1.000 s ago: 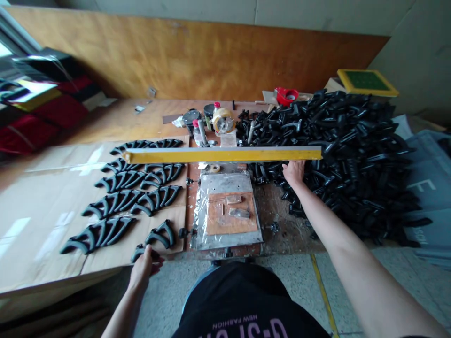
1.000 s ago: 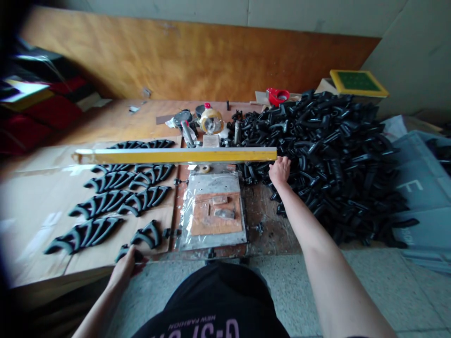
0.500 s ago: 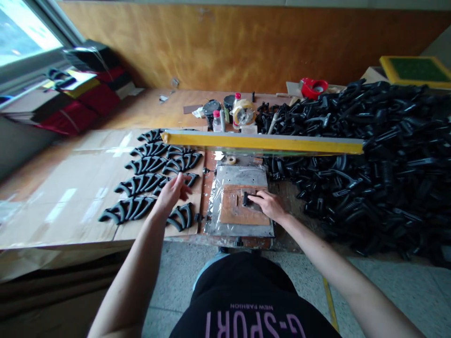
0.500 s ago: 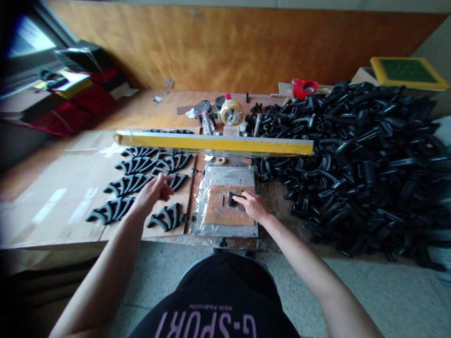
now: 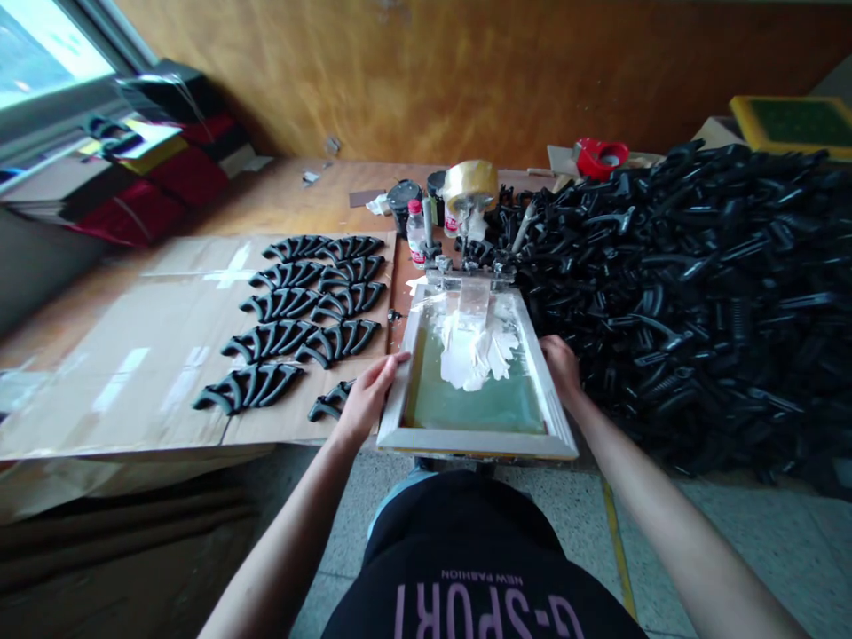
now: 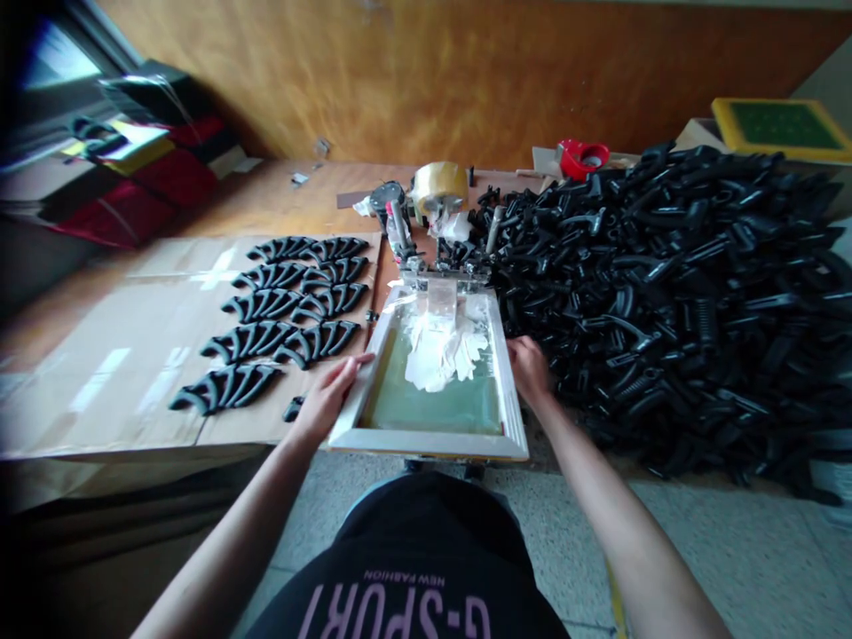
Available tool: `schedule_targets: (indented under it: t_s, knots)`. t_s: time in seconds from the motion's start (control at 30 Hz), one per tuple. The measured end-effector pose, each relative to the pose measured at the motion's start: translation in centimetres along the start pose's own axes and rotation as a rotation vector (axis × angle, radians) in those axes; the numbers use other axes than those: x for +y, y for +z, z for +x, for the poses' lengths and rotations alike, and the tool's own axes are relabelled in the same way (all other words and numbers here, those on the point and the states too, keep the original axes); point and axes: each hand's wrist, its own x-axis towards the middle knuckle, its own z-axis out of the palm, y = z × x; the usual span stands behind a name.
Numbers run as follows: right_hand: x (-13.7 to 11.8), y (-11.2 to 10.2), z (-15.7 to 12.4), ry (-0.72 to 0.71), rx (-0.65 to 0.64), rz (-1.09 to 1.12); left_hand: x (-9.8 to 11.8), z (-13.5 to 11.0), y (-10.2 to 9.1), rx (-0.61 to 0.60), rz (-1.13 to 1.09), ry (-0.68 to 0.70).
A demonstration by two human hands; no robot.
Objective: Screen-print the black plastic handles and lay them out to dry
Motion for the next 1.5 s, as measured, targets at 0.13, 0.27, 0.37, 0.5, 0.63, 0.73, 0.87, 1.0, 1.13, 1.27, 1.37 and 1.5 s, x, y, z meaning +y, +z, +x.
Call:
schedule_targets:
  t_s: [0.13, 0.27, 0.37, 0.5, 0.63, 0.73, 0.87, 1.0, 1.13, 1.27, 1.37, 1.5]
  knots:
    - [-2.6, -1.0, 4.8, -0.072, 0.210, -0.130, -5.7, 0.0, 1.7, -0.020, -0.018, -0.147]
    - [-7.8, 1.3, 6.5, -0.299, -0.025, -0.219, -8.1, 1.1, 2.3, 0.016, 0.039, -0.162]
    - [-8.8, 2.7, 3.6, -0.446, -0.210, -0.232, -8.7, 1.4, 2.2, 0.024, 0.052, -0.173]
    - [-7.4, 1.8, -0.1, -0.802, -0.294, -0.159, -9.0, 1.3, 2.2, 0.036, 0.014, -0.195]
    - [-7.1, 0.7, 0.2, -0.847, -0.306, -0.116, -8.9, 1.2, 2.2, 0.037, 0.009, -0.187]
    - [-7.2, 1.5, -0.1, -0.777, -0.170, -0.159, -8.8, 1.2, 2.2, 0.028, 0.007, -0.173]
    - [-6.9, 2.0, -1.5, -0.848, -0.206, -0.115, -9.0, 1.2, 2.2, -0.008, 0.010, -0.175]
    - [-7.9, 0.8, 2.0, -0.639, -0.206, 0.005, -7.1, 0.7, 1.5, -0.062, -0.016, -0.192]
    - [-8.1, -1.7, 8.4, -0.338, -0.051, -0.006, -2.3, 0.0, 0.1, -0.014, -0.002, -0.130]
    - [-2.7, -5.0, 12.0, -0.121, 0.260, 0.000, 3.2, 0.6, -0.4, 0.045, -0.162, 0.030]
    - [2.1, -4.7, 11.0, 0.083, 0.303, 0.051, 7.0, 2.7, 0.1, 0.081, -0.349, 0.219]
    - [2.5, 0.5, 5.3, 0.122, -0.030, 0.089, 10.4, 5.6, 1.4, 0.096, -0.489, 0.271]
